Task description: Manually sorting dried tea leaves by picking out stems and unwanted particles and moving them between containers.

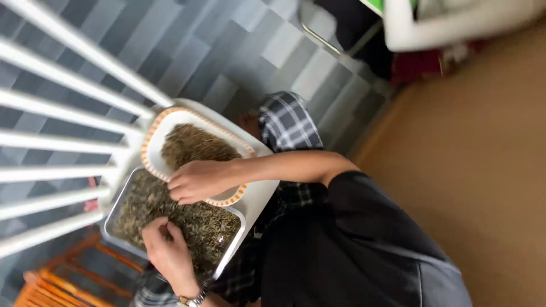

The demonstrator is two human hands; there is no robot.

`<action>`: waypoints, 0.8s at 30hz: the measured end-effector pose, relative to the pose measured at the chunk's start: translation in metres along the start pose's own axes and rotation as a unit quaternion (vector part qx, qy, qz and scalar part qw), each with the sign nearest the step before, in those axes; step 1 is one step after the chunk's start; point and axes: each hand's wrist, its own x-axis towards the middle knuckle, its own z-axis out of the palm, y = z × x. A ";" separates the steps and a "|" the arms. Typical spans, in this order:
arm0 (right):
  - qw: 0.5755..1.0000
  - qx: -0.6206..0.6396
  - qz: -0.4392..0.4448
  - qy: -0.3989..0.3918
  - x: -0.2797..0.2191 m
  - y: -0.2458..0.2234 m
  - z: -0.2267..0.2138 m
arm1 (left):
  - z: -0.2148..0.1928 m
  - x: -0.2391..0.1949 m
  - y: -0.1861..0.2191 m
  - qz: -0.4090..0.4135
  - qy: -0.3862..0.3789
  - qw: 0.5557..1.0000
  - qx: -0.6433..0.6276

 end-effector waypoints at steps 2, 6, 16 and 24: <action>0.998 -0.055 -0.006 0.014 -0.003 -0.002 -0.007 | -0.003 0.005 0.009 0.029 -0.021 0.999 0.018; 0.998 -0.012 0.014 0.054 -0.002 -0.005 -0.014 | -0.001 0.010 0.011 0.082 -0.053 0.993 0.069; 0.996 -0.085 -0.014 -0.022 -0.001 -0.003 -0.010 | 0.011 0.035 -0.009 0.086 -0.105 0.973 0.185; 1.000 0.007 0.031 0.000 0.003 -0.001 -0.009 | -0.013 0.080 -0.016 0.075 -0.255 0.955 0.130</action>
